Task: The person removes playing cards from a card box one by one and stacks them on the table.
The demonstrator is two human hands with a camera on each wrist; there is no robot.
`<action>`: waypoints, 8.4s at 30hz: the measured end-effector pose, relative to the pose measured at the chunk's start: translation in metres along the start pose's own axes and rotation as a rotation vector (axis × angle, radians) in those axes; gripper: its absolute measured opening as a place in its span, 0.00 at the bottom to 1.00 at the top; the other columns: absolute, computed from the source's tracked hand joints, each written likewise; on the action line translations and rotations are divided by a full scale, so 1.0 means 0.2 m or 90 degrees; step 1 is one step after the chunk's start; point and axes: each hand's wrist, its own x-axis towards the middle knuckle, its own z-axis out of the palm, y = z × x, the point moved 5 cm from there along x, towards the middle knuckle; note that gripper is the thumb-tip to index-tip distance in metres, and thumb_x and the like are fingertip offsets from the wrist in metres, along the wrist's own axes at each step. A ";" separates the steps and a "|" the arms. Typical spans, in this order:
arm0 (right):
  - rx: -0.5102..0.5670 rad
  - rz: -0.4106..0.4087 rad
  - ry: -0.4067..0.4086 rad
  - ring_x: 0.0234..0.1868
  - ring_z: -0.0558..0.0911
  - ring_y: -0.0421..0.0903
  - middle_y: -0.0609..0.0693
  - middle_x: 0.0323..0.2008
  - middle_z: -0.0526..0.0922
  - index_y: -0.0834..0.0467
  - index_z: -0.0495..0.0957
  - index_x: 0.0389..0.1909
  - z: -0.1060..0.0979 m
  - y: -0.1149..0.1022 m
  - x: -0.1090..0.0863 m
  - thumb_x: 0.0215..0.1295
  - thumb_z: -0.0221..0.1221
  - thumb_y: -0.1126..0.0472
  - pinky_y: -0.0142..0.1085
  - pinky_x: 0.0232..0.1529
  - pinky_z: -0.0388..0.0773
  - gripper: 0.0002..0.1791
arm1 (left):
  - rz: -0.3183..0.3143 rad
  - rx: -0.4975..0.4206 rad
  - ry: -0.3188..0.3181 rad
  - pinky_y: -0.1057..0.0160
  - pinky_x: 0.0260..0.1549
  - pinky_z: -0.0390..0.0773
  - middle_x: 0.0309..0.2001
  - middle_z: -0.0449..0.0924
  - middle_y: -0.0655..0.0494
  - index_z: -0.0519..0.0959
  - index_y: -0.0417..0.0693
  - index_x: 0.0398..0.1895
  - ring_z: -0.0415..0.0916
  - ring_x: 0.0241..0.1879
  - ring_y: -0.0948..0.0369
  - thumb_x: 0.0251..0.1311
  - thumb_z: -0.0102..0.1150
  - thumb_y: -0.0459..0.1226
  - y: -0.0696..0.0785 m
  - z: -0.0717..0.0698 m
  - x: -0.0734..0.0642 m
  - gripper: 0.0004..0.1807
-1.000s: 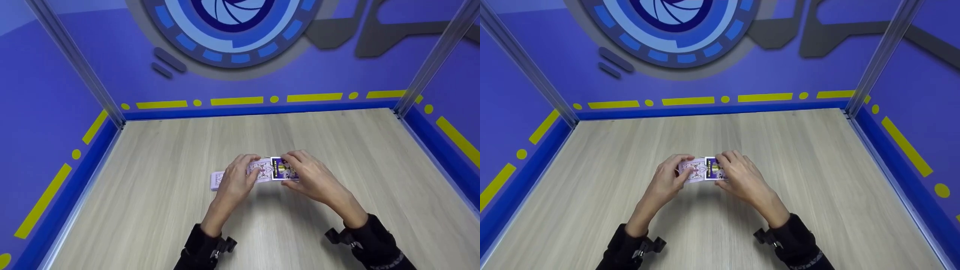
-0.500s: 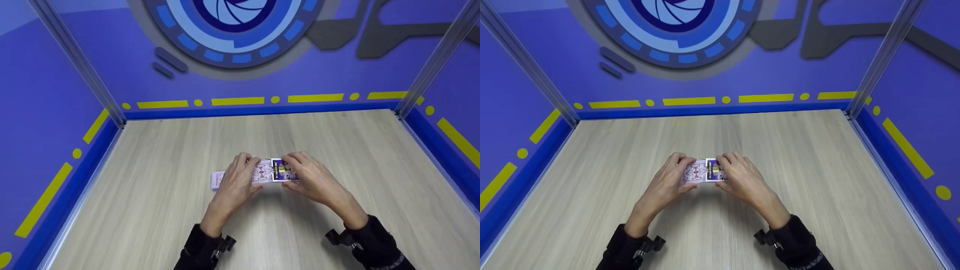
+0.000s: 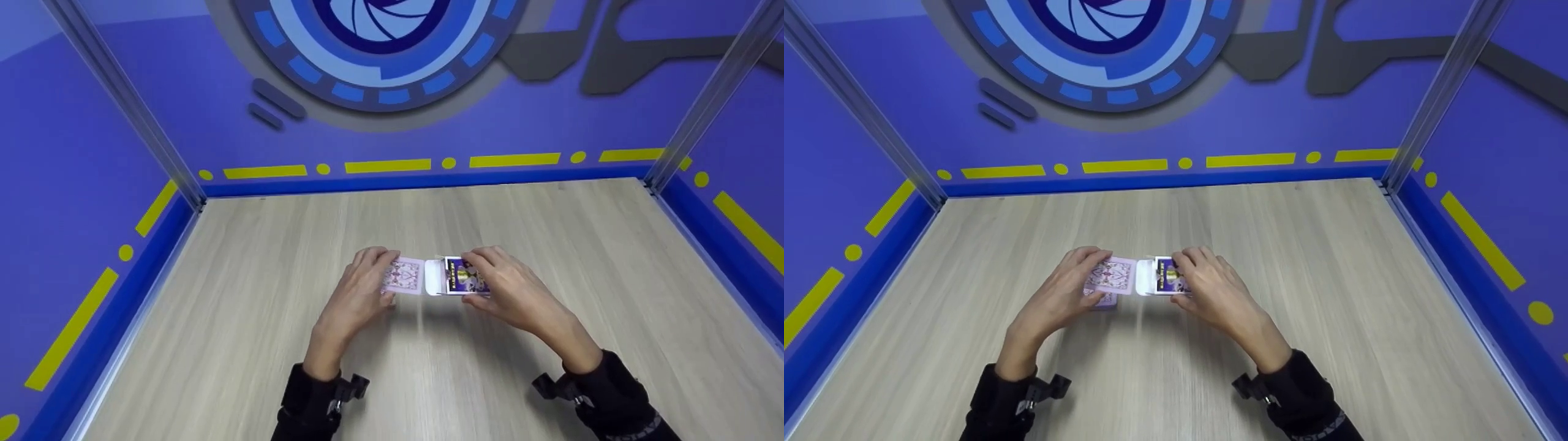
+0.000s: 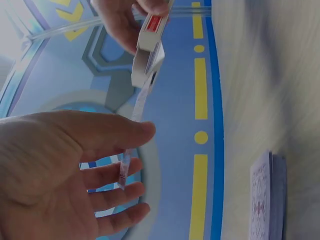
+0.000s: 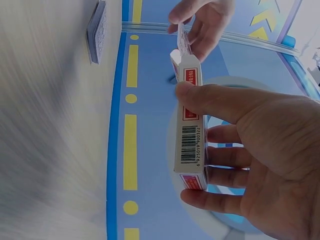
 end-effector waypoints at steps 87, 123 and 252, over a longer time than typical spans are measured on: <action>-0.003 0.014 -0.007 0.56 0.79 0.56 0.60 0.57 0.79 0.65 0.75 0.64 -0.01 0.00 0.00 0.53 0.80 0.54 0.51 0.52 0.80 0.40 | -0.047 -0.261 0.182 0.64 0.37 0.82 0.41 0.82 0.52 0.78 0.40 0.48 0.80 0.40 0.60 0.67 0.63 0.28 0.09 0.04 0.05 0.09; -0.003 -0.024 -0.010 0.54 0.80 0.53 0.56 0.56 0.80 0.62 0.75 0.64 0.01 -0.05 0.00 0.52 0.80 0.52 0.48 0.50 0.81 0.41 | -0.172 -0.419 0.107 0.66 0.30 0.79 0.36 0.81 0.54 0.71 0.39 0.56 0.79 0.34 0.62 0.62 0.68 0.26 0.11 0.29 0.07 0.22; -0.013 0.006 -0.013 0.54 0.80 0.54 0.59 0.56 0.80 0.66 0.75 0.64 0.00 0.00 -0.01 0.55 0.78 0.55 0.49 0.49 0.81 0.39 | -0.247 -0.073 -0.062 0.48 0.65 0.70 0.66 0.72 0.39 0.70 0.39 0.72 0.71 0.65 0.46 0.63 0.70 0.37 -0.38 0.14 -0.01 0.35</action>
